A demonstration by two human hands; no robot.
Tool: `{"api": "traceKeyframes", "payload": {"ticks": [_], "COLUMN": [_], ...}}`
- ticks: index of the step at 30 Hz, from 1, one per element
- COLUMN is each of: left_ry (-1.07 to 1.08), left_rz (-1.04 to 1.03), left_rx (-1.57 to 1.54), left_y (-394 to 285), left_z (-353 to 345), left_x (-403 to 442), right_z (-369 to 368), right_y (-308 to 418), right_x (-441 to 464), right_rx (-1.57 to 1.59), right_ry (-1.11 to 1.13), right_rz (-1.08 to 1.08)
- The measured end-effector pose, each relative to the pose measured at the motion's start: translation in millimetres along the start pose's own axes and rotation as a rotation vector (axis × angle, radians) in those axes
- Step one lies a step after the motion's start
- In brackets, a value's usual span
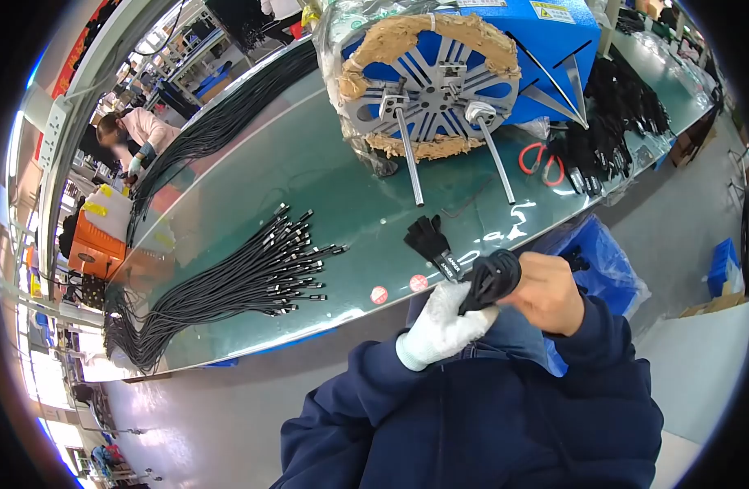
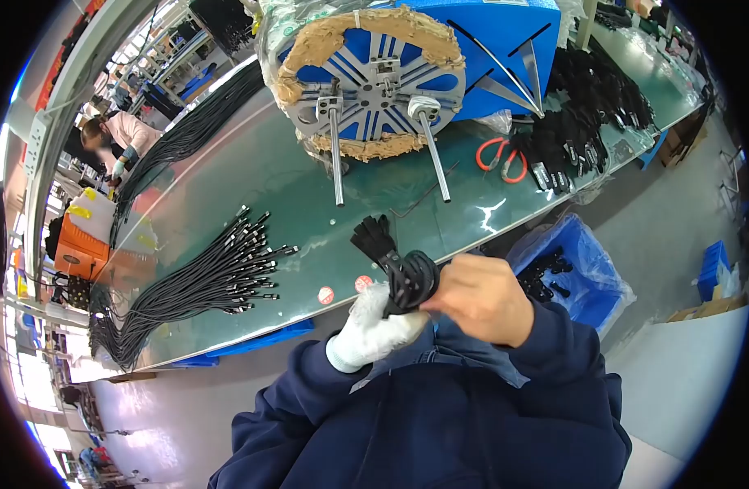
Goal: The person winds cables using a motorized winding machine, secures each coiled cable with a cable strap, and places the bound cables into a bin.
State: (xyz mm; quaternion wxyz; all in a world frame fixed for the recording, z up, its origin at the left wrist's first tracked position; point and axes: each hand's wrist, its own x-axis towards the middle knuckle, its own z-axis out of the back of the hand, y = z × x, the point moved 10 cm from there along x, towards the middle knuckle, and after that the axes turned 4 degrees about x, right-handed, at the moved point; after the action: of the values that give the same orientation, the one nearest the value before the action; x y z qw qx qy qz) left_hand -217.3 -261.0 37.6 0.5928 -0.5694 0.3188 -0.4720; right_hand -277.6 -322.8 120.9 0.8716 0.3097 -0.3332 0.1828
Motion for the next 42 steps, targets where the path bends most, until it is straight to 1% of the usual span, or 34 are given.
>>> {"api": "traceKeyframes", "payload": {"ticks": [1,3,5,7,8,11,12,15,16,17,18,19,20,21,23,24,25,27,28,30,31,32,33,34,35,36,37,39,40,41,42], "left_ry": [-0.019,0.062,-0.003,-0.229,-0.263,-0.213,-0.184,-0.151,-0.138,-0.122,0.039,0.163,0.279,0.303,0.01,-0.039,-0.112,-0.233,-0.218,0.039,0.165,0.063,0.001,-0.057,-0.114,-0.179,-0.251,-0.321,-0.327,-0.332,-0.338], "left_rz": [0.087,0.313,0.14,-0.164,-0.245,0.059,0.065,-0.153,-0.175,-0.196,0.008,0.129,0.258,0.221,-0.09,-0.217,-0.336,-0.464,-0.47,-0.29,-0.197,-0.333,-0.355,-0.369,-0.385,-0.336,-0.288,-0.196,-0.206,-0.257,-0.308], "left_rx": [-0.167,-0.37,0.094,0.4,0.401,0.575,0.571,0.435,0.308,0.181,-0.178,-0.26,-0.325,-0.323,0.047,0.222,0.4,0.406,0.438,0.464,0.47,0.427,0.433,0.457,0.482,0.623,0.764,0.933,0.986,1.007,1.032], "left_y": [11.8,27.1,6.6,-22.1,-27.9,-8.5,-5.6,-8.7,-0.2,8.5,11.5,16.4,20.9,17.6,26.0,21.3,15.9,1.7,-3.8,-2.1,1.2,-16.8,-34.7,-38.1,-40.4,-39.7,-38.6,-26.4,-24.9,-25.2,-24.3], "left_z": [-2.0,-8.2,4.1,12.4,11.0,7.8,8.0,8.6,5.4,2.4,-11.4,-26.3,-40.9,-45.5,-40.3,-44.6,-48.5,-56.9,-61.1,-68.0,-66.7,-47.7,-26.9,-5.7,14.4,35.8,54.0,71.9,72.2,69.9,66.9], "left_x": [-0.6,-8.2,-0.7,4.4,6.8,9.0,9.9,8.5,6.5,4.6,6.7,4.7,-0.5,1.4,-0.9,-5.1,-10.6,-14.4,-11.7,8.1,15.2,16.7,18.2,15.1,11.3,9.5,9.2,7.5,8.7,9.5,10.0], "right_z": [-2.3,-5.3,-4.2,-5.8,-4.1,-6.6,-9.0,-12.6,-1.1,15.4,34.2,49.5,50.4,33.6,-9.2,-9.8,-14.7,-5.6,-0.6,14.9,25.7,42.9,57.9,67.0,67.9,68.8,65.8,46.5,32.6,17.0,3.4], "right_y": [-1.9,-1.1,4.3,8.2,7.7,-3.7,-10.0,-16.2,-17.4,-19.2,-29.4,-39.4,-41.6,-48.3,-47.0,-48.9,-56.9,-55.3,-57.3,-65.7,-76.8,-78.9,-83.0,-93.4,-103.1,-112.7,-118.4,-123.6,-120.6,-117.5,-109.1], "right_x": [-4.8,-14.1,-18.1,-16.9,-13.9,-11.4,-14.8,-19.0,-26.9,-38.3,-50.0,-62.1,-46.5,-47.3,-48.9,-57.4,-70.6,-81.6,-88.9,-111.1,-132.9,-133.2,-130.0,-131.4,-141.6,-151.9,-148.5,-132.5,-109.3,-85.6,-53.2], "right_rx": [-0.031,-0.093,-0.152,-0.192,-0.211,-0.21,-0.216,0.062,0.151,0.176,0.204,0.233,0.238,0.514,1.074,1.164,1.298,1.254,1.235,1.193,1.246,1.002,0.757,0.383,0.158,-0.068,0.018,0.206,0.251,0.322,0.25], "right_ry": [-0.001,0.008,-0.011,-0.015,-0.064,-0.135,-0.165,-0.061,-0.126,-0.19,-0.381,-0.569,-0.568,-0.512,-0.369,-0.382,-0.456,-0.555,-0.612,-0.729,-0.79,-0.647,-0.505,-0.366,-0.25,-0.131,-0.147,-0.172,-0.14,-0.161,-0.1], "right_rz": [-0.015,-0.036,-0.031,-0.03,-0.027,-0.141,-0.199,-0.278,-0.307,-0.334,-0.444,-0.547,-0.469,-0.521,-0.6,-0.58,-0.643,-0.647,-0.646,-0.636,-0.637,-0.619,-0.594,-0.568,-0.611,-0.637,-0.711,-0.869,-0.839,-0.84,-0.681]}}
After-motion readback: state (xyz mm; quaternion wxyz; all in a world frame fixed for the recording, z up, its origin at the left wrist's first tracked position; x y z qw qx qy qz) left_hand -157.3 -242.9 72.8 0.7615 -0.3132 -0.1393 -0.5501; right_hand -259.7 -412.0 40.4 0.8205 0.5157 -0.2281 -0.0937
